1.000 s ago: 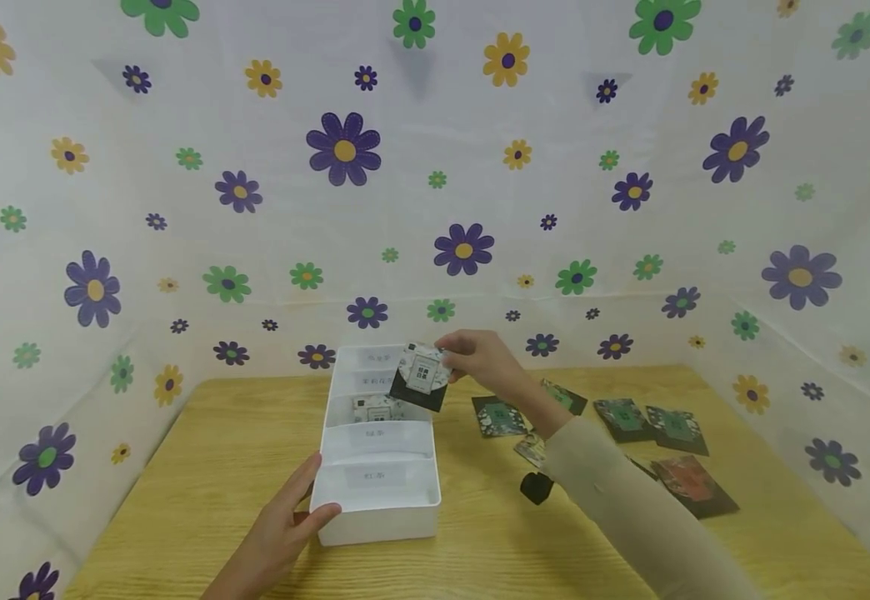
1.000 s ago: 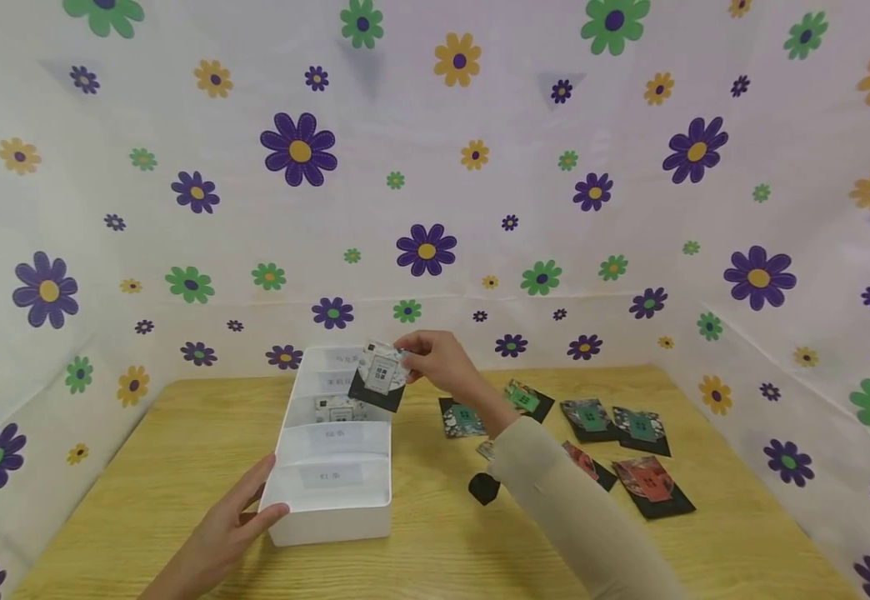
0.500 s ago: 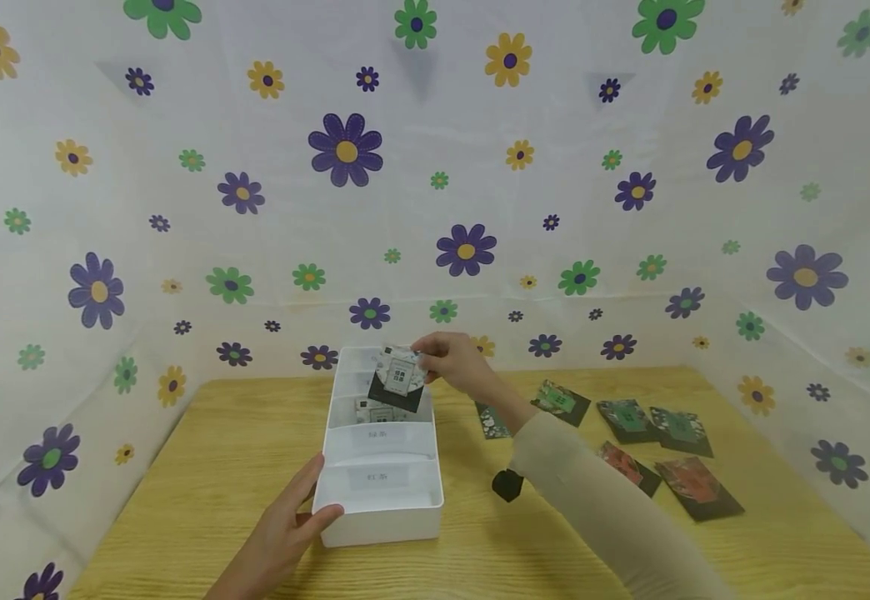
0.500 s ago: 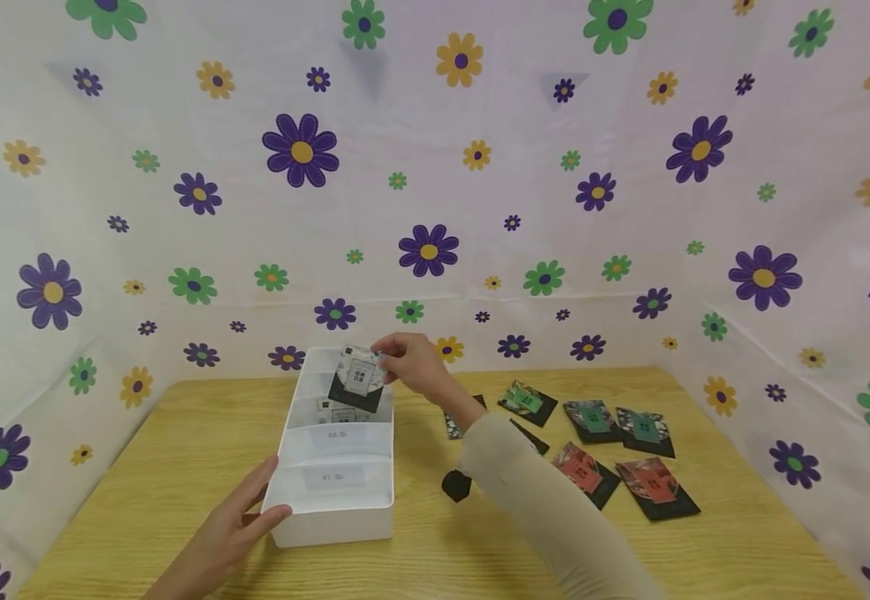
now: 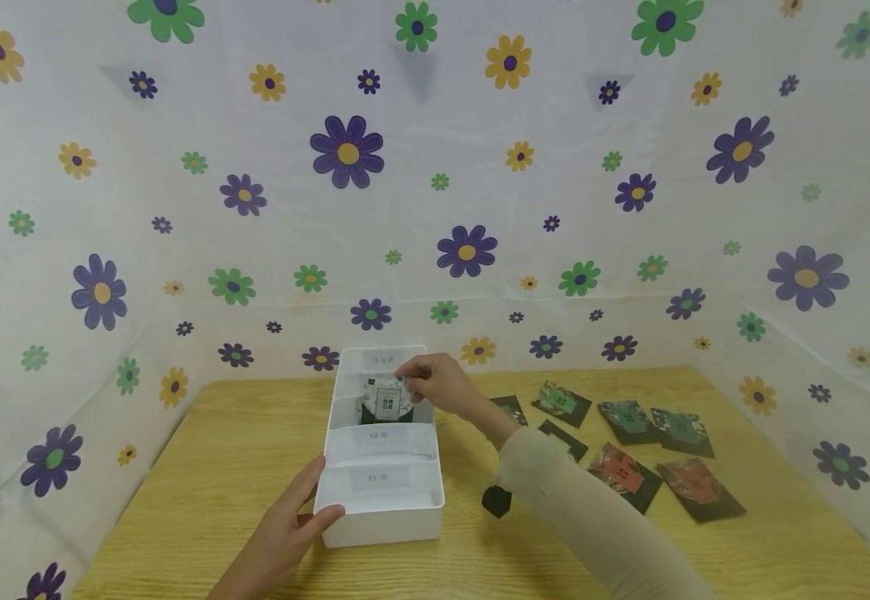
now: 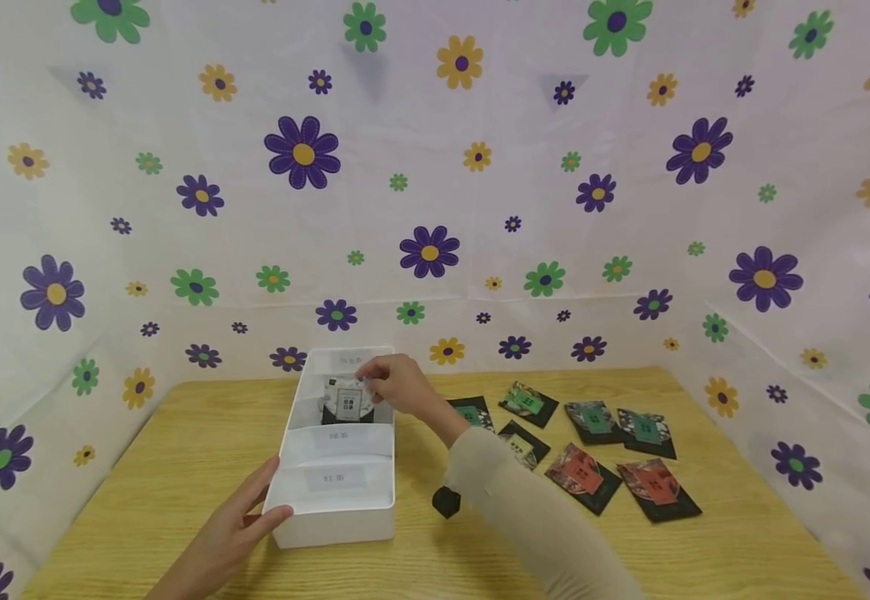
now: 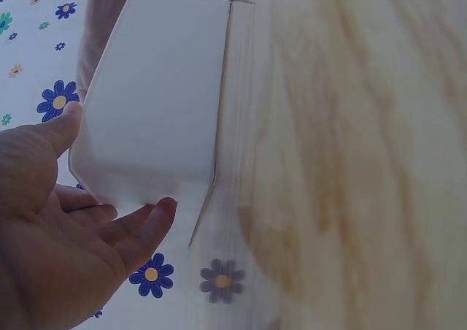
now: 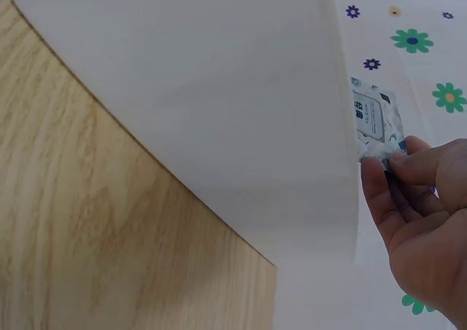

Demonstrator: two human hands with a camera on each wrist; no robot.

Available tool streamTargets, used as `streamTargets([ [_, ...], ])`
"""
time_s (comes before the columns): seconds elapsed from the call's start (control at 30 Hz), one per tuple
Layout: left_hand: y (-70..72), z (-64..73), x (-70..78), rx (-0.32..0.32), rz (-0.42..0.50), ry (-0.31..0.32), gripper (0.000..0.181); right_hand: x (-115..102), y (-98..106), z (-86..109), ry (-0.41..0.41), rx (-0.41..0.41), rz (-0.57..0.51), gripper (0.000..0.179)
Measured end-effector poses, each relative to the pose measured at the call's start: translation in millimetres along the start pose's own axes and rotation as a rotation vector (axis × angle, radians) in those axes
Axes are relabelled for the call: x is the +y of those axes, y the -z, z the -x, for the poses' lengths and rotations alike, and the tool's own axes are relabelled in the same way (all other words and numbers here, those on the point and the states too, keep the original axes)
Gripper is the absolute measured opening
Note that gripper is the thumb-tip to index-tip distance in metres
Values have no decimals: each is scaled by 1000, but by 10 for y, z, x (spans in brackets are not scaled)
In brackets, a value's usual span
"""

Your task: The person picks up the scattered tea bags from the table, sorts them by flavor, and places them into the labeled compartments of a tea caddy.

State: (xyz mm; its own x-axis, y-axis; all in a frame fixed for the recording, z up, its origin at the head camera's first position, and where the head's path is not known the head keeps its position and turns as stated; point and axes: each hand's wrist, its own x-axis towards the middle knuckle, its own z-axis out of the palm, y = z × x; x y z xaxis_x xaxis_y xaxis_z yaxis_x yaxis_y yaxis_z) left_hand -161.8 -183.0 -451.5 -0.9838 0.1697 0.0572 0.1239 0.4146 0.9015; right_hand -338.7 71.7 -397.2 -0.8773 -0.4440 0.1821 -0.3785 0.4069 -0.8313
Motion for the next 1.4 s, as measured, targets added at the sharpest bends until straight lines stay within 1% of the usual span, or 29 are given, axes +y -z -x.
streamTargets([
  [0.2,4,2,-2,-7,-3,1,79,26,-88,59,13,-15,69,19],
  [0.43,3,2,-13,-10,17,-11,78,17,-187,110,35,-6,199,19],
  [0.67,-12,1,-33,-11,15,11,80,22,-268,140,65,-26,254,16],
  [0.77,-16,2,-37,-5,15,8,80,42,-293,141,109,-10,325,16],
  [0.9,-16,-2,-39,1,8,-1,80,52,-308,144,207,8,453,19],
  [0.97,-15,-5,-37,1,9,-3,79,51,-304,153,240,4,485,20],
  [1.03,-16,-7,-33,1,12,-4,79,45,-290,170,258,-5,489,21],
  [1.1,-14,-6,-31,-2,6,-4,80,37,-267,191,260,-13,481,22],
  [1.23,-17,1,-24,-6,0,-1,80,34,-199,236,234,-20,453,25],
  [1.4,-23,-12,-22,2,21,-20,78,25,-67,302,204,7,388,25],
])
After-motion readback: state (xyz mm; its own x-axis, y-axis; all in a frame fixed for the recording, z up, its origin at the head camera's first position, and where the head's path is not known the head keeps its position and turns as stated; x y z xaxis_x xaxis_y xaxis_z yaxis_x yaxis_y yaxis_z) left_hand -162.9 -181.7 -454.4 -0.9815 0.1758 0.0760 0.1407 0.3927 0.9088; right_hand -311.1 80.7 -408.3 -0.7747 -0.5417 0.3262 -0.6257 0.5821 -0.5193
